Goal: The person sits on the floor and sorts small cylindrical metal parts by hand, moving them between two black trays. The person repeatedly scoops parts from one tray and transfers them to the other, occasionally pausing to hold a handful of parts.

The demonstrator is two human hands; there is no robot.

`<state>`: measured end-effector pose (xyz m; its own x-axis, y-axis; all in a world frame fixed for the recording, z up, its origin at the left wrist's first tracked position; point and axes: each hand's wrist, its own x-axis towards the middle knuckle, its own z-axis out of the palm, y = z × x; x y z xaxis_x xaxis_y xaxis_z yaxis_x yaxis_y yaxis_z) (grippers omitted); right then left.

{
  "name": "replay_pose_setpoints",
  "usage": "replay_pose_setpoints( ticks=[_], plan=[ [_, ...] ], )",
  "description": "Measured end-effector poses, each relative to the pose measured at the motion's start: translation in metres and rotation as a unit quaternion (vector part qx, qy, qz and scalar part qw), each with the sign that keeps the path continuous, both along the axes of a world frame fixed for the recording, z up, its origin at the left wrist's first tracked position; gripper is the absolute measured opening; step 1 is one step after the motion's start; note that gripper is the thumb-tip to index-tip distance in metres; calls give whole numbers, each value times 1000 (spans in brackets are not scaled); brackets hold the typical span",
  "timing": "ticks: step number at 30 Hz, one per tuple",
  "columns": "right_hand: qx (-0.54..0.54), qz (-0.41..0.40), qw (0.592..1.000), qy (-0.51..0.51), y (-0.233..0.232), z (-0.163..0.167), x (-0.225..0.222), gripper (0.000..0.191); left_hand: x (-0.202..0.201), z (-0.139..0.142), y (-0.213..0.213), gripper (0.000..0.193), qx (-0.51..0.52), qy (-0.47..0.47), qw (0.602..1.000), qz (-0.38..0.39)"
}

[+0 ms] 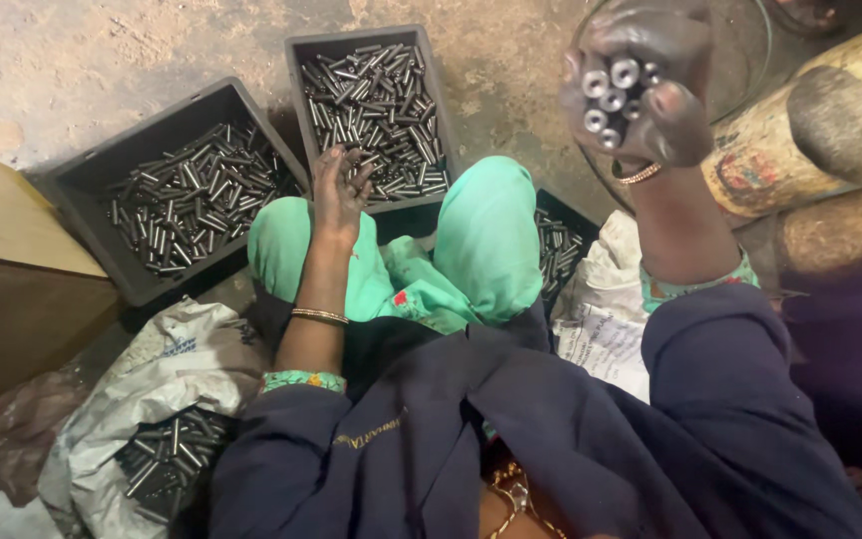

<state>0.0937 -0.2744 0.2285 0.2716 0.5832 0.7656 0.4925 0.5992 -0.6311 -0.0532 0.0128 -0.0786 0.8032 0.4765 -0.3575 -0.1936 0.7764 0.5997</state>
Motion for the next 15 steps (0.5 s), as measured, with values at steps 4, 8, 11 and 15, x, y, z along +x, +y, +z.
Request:
replay_pose_setpoints(
  ticks=[4, 8, 11, 15],
  plan=[
    [35, -143, 975, -166, -4, 15, -7, 42, 0, -1, 1, 35, 2, 3, 1000, 7],
    [17, -192, 951, -243, -10, 22, -13, 44, -6, -2, 3, 33, 9, 5, 1000, 17],
    [-9, -195, 945, -262, -12, 24, -15, 46, -8, 0, 4, 33, 18, 3, 1000, 22],
    [-14, -229, 918, -323, -17, 29, -24, 34, -10, 2, 6, 33, 11, 3, 1000, 22]
  ],
)
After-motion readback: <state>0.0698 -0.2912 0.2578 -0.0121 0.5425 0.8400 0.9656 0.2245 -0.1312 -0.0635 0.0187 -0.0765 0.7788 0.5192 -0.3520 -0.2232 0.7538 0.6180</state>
